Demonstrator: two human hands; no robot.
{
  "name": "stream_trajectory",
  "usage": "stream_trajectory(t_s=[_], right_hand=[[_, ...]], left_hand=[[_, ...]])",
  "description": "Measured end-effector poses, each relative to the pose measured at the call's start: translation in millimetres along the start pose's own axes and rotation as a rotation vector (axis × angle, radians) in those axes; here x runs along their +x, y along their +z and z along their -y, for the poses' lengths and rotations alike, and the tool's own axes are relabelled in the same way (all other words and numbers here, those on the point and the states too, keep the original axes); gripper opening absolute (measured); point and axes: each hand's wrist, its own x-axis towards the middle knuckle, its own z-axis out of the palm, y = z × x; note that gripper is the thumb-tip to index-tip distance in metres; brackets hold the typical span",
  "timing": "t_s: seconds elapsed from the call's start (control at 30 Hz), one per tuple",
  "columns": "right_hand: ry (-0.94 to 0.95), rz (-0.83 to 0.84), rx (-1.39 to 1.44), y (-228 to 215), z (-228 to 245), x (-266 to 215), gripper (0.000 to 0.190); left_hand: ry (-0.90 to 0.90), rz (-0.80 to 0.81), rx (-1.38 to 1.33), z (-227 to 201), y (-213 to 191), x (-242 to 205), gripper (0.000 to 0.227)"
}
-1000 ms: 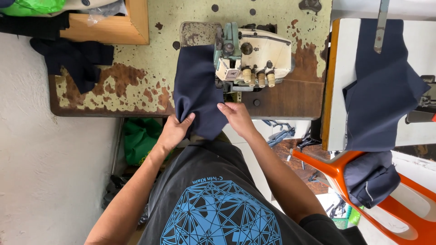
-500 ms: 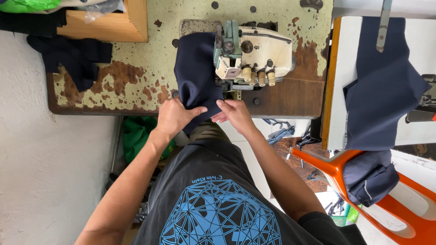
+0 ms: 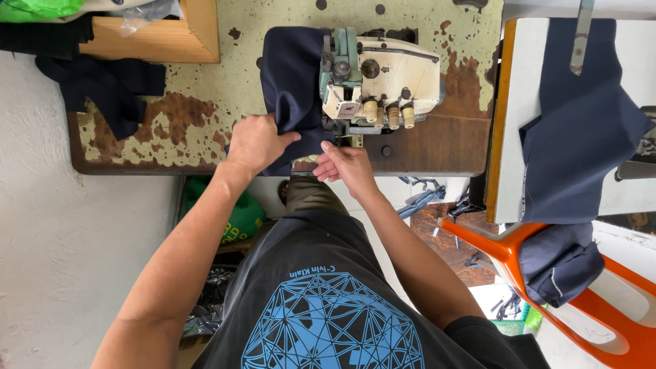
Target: The person is using an industrial overlock sewing machine to finish the edges of dark blue fabric pieces.
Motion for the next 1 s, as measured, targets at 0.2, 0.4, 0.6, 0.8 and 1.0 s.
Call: stream_trajectory(t_s=[0.2,0.4,0.6,0.8,1.0], right_hand=[[0.046,-0.064,0.02,4,1,3,0.049],[-0.031,0.01,0.059,0,-10,3,0.049],[0.008,0.022,0.113,-9,-31,-1,0.049],[0.082,-0.019,0.106,-21,-52,-3,0.049],[0.113,-0.031,0.136,-23,-65,0,0.049]], left_hand=[[0.058,-0.034,0.056,-5,-14,14,0.042],[0.152,-0.06,0.126,5,-13,34,0.038],[0.18,-0.077,0.142,4,-15,43,0.04],[0.184,-0.073,0.129,4,-19,50,0.038],[0.172,-0.104,0.144,8,-18,62,0.037]])
